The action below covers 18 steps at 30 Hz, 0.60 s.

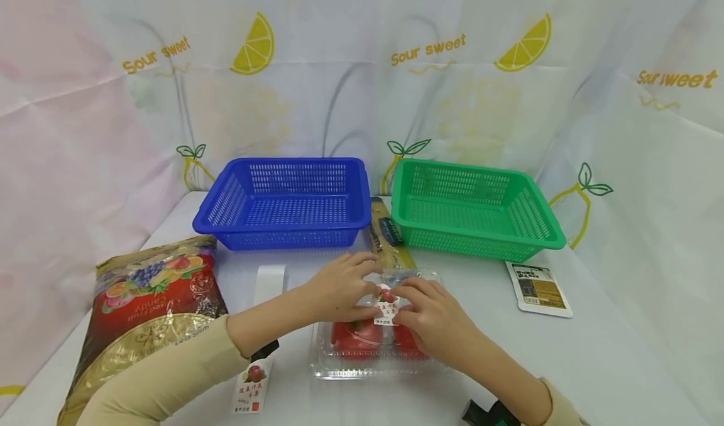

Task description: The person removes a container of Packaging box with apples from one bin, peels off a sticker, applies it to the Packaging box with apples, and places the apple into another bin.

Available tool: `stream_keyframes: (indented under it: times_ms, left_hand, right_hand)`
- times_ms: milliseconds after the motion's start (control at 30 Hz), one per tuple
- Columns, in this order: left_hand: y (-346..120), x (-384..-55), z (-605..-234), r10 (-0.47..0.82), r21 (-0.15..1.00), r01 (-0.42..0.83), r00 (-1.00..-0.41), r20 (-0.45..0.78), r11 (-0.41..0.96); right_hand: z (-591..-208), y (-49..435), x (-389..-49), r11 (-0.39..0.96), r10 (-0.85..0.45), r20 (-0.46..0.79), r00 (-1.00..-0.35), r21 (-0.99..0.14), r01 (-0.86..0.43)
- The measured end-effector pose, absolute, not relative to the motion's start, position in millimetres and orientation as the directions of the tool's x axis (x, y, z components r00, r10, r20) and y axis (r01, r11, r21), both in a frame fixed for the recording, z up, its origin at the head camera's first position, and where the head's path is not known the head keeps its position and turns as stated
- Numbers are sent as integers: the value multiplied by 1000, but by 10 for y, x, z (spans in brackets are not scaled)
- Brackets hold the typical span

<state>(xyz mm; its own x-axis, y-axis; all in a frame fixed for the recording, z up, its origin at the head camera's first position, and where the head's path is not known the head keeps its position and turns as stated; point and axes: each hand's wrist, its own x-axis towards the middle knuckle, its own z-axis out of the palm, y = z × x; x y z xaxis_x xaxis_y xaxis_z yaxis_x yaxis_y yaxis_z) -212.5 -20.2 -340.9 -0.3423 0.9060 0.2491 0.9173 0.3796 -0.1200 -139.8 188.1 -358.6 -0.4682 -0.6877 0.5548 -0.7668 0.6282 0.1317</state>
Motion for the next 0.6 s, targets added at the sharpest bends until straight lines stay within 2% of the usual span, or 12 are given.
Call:
stream_keyframes:
  times_ms: [267,433,500,600]
  left_hand:
    - [-216,-2104,-3406,905,-100,920,-345,250,379]
    - [-250,-2122,-3447,901,-100,930,-309,306,353]
    - [-270,-2131,-3472,896,-104,935,-286,339,338]
    - [-289,-2130,-3509,891,-105,942,-261,372,320]
  right_hand:
    - [-3581,1870,-1367,625,-695,547,-467,138,-769]
    - [-3581,1875,-1355,610,-698,556,-451,132,-782]
    - [-3576,1875,-1359,604,-701,542,-465,103,-791]
    - [-3559,1880,-1357,618,-695,495,-522,38,-786]
